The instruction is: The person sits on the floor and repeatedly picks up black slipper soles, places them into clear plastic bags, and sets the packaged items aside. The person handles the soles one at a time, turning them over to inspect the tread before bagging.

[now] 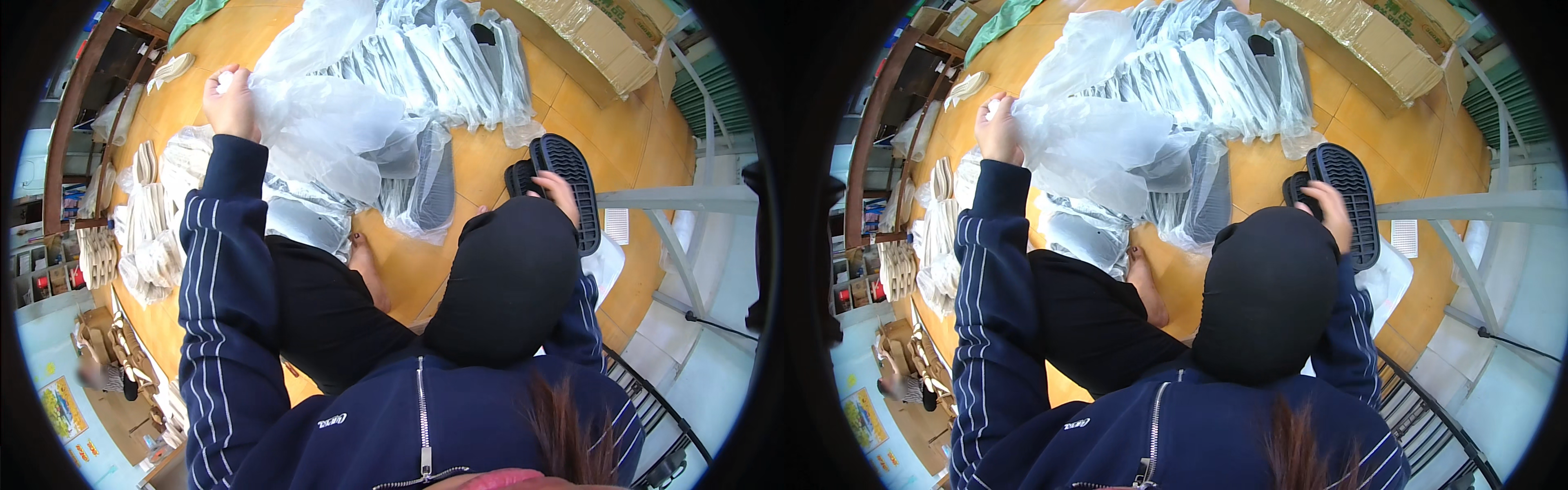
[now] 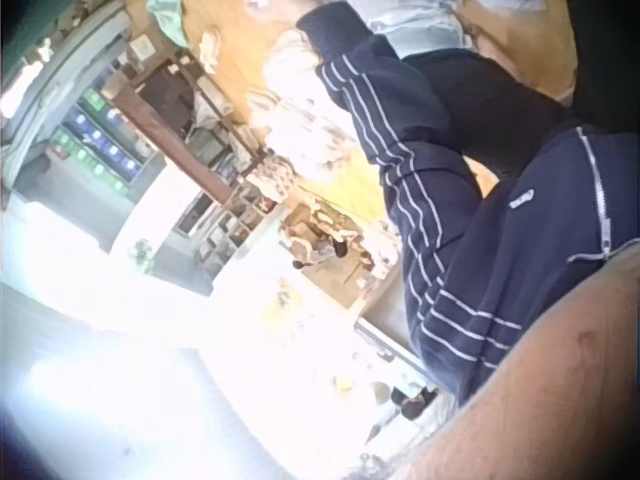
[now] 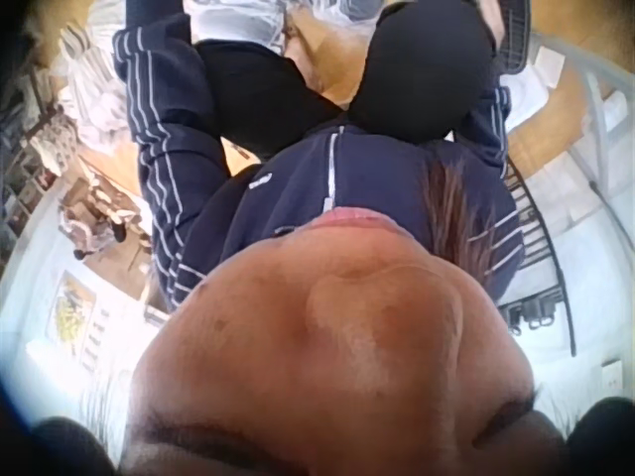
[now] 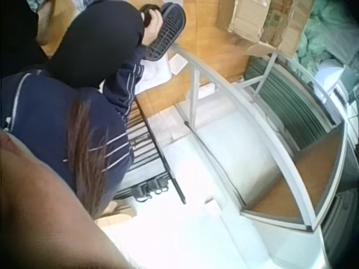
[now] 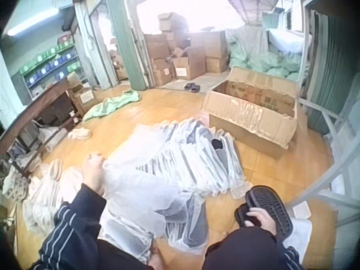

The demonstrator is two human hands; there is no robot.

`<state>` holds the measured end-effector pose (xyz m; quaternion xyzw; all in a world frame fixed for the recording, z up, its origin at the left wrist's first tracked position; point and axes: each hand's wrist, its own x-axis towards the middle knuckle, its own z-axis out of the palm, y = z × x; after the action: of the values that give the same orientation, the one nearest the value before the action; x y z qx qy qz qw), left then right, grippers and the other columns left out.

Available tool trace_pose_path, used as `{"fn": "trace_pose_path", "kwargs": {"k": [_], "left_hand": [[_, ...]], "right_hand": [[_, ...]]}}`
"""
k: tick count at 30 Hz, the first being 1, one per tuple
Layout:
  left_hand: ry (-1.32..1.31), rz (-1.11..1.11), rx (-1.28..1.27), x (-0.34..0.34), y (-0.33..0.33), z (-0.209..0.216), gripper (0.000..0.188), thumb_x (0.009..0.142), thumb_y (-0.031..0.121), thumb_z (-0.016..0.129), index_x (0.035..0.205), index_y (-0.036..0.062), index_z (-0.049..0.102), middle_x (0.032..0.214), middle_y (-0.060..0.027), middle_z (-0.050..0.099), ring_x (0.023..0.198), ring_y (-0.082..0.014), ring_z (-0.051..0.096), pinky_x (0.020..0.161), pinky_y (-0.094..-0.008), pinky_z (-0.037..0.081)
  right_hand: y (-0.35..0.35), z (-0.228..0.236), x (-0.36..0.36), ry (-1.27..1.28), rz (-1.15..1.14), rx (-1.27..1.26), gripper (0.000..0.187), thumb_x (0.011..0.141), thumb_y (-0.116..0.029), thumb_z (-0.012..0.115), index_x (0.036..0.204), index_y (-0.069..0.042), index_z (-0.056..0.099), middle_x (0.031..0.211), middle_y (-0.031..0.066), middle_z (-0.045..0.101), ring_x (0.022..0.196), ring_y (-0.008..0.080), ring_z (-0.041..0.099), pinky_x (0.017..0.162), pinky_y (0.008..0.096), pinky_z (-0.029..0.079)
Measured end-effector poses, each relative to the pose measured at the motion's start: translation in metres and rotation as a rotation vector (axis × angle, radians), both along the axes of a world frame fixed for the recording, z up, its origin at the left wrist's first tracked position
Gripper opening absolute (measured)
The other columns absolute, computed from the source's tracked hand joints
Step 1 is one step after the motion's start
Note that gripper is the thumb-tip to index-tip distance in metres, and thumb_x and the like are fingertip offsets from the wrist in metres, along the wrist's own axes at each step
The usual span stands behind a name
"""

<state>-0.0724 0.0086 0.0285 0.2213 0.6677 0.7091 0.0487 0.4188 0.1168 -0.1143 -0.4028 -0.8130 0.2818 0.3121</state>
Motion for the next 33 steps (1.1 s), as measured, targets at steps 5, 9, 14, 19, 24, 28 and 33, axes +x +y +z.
{"fn": "trace_pose_path", "kwargs": {"k": [5,9,14,19,24,28,33], "left_hand": [[-0.025,0.028,0.052,-0.008,0.002,-0.004,0.023,0.079,-0.003,0.065,0.101,0.001,0.058,0.094,-0.0086,0.061,0.08,-0.0143,0.059,0.071,-0.0251,0.048],[0.078,0.014,-0.036,0.007,-0.002,0.004,0.027,0.078,-0.004,0.063,0.104,0.0003,0.059,0.093,-0.0089,0.06,0.079,-0.0135,0.059,0.069,-0.0249,0.048],[0.278,0.003,-0.115,0.003,-0.012,0.003,0.019,0.086,0.004,0.068,0.104,0.0001,0.062,0.102,-0.0087,0.066,0.095,-0.0131,0.061,0.086,-0.0252,0.047],[0.235,0.008,-0.134,0.001,-0.015,0.004,0.015,0.086,0.006,0.068,0.099,-0.0005,0.065,0.101,-0.0088,0.067,0.094,-0.0128,0.061,0.086,-0.0254,0.046],[0.145,-0.066,-0.067,0.01,-0.012,0.008,0.017,0.087,0.009,0.069,0.1,-0.0003,0.065,0.098,-0.0073,0.067,0.094,-0.0121,0.061,0.085,-0.0245,0.046],[0.202,-0.195,-0.143,0.017,-0.015,0.014,0.019,0.087,0.011,0.068,0.102,-0.0006,0.066,0.097,-0.0071,0.067,0.096,-0.0131,0.061,0.087,-0.0241,0.045],[0.343,-0.574,-0.285,0.04,-0.01,0.011,0.022,0.086,0.015,0.071,0.103,0.0015,0.069,0.103,-0.0078,0.069,0.097,-0.0142,0.062,0.089,-0.0268,0.046]], "right_hand": [[0.001,-0.109,-0.082,-0.228,0.7,-0.174,0.042,0.088,-0.021,0.064,0.128,-0.008,0.057,0.135,0.0181,0.05,0.123,0.0332,0.052,0.099,0.0424,0.045],[-0.045,-0.132,-0.116,-0.407,0.69,-0.051,0.039,0.088,-0.024,0.062,0.124,-0.009,0.059,0.133,0.0184,0.051,0.123,0.0324,0.053,0.099,0.0426,0.045],[-0.065,-0.183,-0.119,-0.443,0.474,0.644,0.033,0.086,-0.025,0.062,0.116,-0.009,0.063,0.127,0.0179,0.056,0.12,0.0292,0.055,0.098,0.041,0.045],[-0.04,-0.21,-0.105,-0.307,0.369,0.54,0.025,0.085,-0.025,0.061,0.104,-0.01,0.065,0.118,0.0165,0.063,0.115,0.0251,0.059,0.095,0.0395,0.046],[-0.011,-0.173,-0.097,-0.202,0.271,0.09,0.015,0.087,-0.024,0.058,0.082,-0.01,0.06,0.088,0.0096,0.068,0.092,0.0257,0.067,0.085,0.04,0.049],[-0.003,-0.114,-0.095,0.007,0.102,-0.344,0.015,0.093,-0.02,0.053,0.09,-0.007,0.06,0.087,0.0118,0.066,0.084,0.0289,0.065,0.078,0.0343,0.048],[0.067,-0.023,-0.113,0.403,0.245,-0.439,0.017,0.099,-0.011,0.046,0.097,0.001,0.057,0.082,-0.0009,0.058,0.078,0.0058,0.052,0.069,0.024,0.043]]}}
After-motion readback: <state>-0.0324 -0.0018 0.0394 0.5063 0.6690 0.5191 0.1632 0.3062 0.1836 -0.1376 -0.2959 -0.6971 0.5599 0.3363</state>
